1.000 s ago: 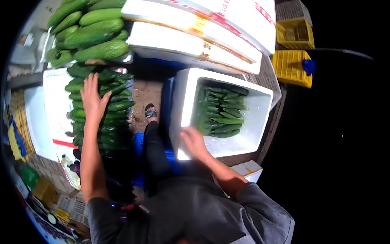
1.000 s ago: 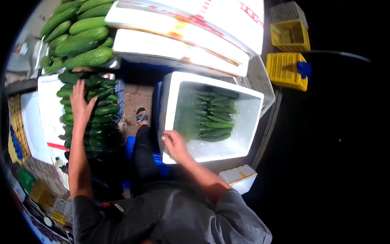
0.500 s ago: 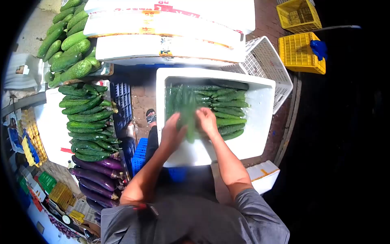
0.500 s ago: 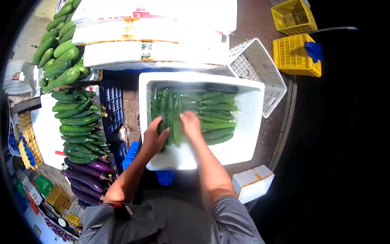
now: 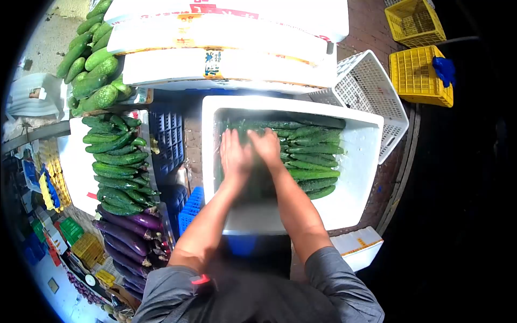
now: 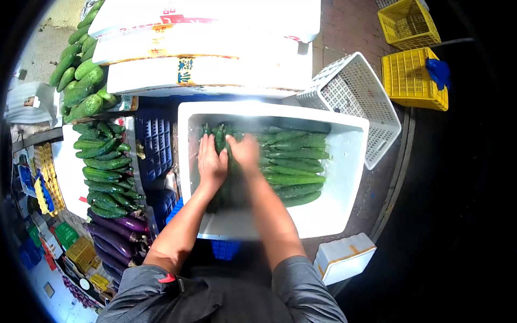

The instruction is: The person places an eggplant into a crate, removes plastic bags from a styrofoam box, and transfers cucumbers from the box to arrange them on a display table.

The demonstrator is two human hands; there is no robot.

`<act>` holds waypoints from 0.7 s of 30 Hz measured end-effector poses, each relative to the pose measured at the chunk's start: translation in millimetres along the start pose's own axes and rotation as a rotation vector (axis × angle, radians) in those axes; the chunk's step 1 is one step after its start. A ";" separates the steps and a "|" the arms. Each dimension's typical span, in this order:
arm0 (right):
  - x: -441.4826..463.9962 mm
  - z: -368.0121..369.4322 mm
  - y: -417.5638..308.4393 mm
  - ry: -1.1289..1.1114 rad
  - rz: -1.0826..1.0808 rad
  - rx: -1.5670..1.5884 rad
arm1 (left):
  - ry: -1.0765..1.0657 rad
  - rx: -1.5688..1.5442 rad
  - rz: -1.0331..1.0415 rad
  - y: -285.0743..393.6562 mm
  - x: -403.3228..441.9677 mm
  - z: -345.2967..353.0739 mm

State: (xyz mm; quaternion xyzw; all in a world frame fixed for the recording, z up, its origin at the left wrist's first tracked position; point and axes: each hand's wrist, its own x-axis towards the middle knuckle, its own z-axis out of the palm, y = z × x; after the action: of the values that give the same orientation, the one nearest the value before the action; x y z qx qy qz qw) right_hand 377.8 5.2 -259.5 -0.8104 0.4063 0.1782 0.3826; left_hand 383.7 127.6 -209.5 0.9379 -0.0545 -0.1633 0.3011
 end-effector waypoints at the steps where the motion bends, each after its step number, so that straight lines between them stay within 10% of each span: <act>1: 2.3 -4.8 1.3 -0.053 -0.030 0.063 | 0.010 -0.007 0.032 3.6 9.5 3.0; 21: 9.8 2.1 26.5 -0.321 0.010 0.654 | 0.032 -0.094 -0.024 -5.8 62.8 1.1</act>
State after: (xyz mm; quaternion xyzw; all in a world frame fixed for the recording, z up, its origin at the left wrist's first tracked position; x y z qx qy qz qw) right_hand 362.8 -8.4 -279.3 -0.6048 0.3808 0.1656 0.6796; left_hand 442.4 119.1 -231.0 0.9257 -0.0310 -0.1545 0.3440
